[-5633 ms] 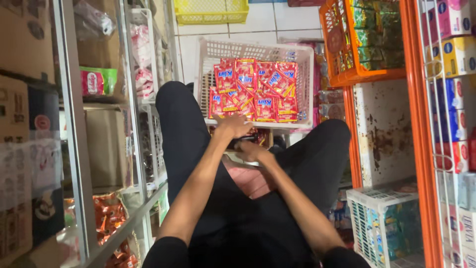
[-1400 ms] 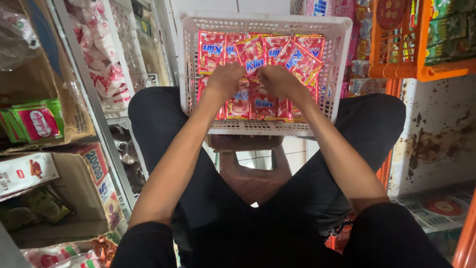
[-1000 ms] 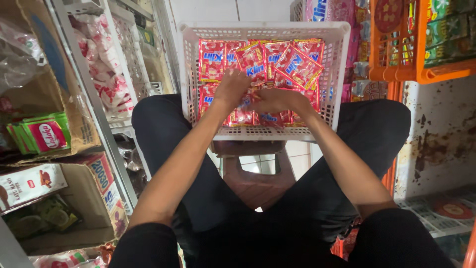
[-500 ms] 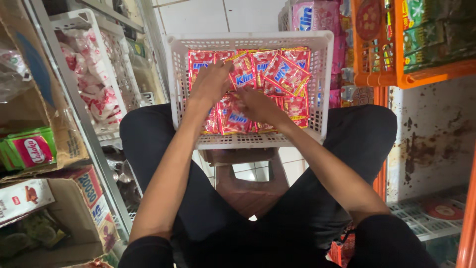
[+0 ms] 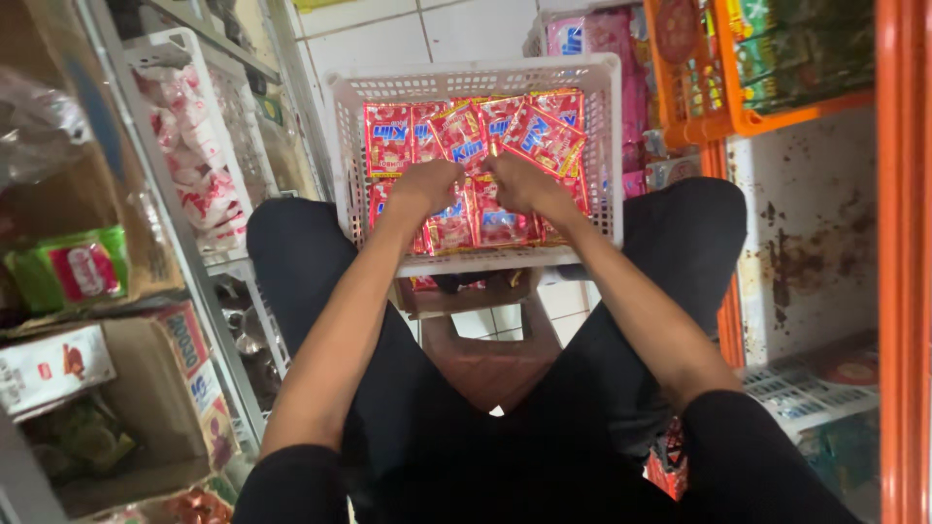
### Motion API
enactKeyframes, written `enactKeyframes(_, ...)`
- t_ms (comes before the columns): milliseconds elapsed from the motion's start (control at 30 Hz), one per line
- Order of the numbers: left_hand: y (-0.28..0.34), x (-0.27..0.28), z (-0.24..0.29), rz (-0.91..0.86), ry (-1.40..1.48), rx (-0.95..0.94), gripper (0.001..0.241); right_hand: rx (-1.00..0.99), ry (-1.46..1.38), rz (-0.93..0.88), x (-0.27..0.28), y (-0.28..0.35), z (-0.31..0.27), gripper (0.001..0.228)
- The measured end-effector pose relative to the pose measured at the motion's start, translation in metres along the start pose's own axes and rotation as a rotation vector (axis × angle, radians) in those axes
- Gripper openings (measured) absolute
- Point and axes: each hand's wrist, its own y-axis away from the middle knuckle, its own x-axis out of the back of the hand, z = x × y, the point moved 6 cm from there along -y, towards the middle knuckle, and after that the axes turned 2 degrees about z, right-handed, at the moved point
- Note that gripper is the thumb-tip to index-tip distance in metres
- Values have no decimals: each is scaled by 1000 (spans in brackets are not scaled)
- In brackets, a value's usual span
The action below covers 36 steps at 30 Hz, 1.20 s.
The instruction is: The person, sitting on the floor of a store, scans various packets of detergent from a white plastic basket using a handheld barcode scanner and places them onto a lower shelf.
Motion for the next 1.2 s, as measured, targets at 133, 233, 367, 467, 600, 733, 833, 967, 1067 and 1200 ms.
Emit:
enactKeyframes(133,26,22,2,56,-9,106,27,21,7,141,-15,18,5,50)
enactKeyframes(233,58,17,-6,-181,85,337,35,107,-34,274,-1,51,-9,53)
enactKeyframes(367,66,18,3,-30,102,139,42,185,19,553,34,94,-18,54)
enactKeyframes(467,81,0,8,22,214,141,41,78,-28,649,36,124,1,50)
enactKeyframes(600,86,-14,28,-100,227,113,50,-158,-90,593,35,120,43,43)
enactKeyframes(733,106,-6,63,-167,234,133,78,-96,-229,558,20,108,63,44)
enactKeyframes(833,128,5,96,-130,307,117,74,170,184,778,22,105,41,52)
enactKeyframes(967,137,9,120,-45,203,17,74,53,309,753,14,100,35,61)
enactKeyframes(1067,129,-4,115,-135,111,90,73,-37,306,680,12,93,32,60)
enactKeyframes(1200,111,-13,98,-41,202,56,57,-147,584,608,1,76,24,48)
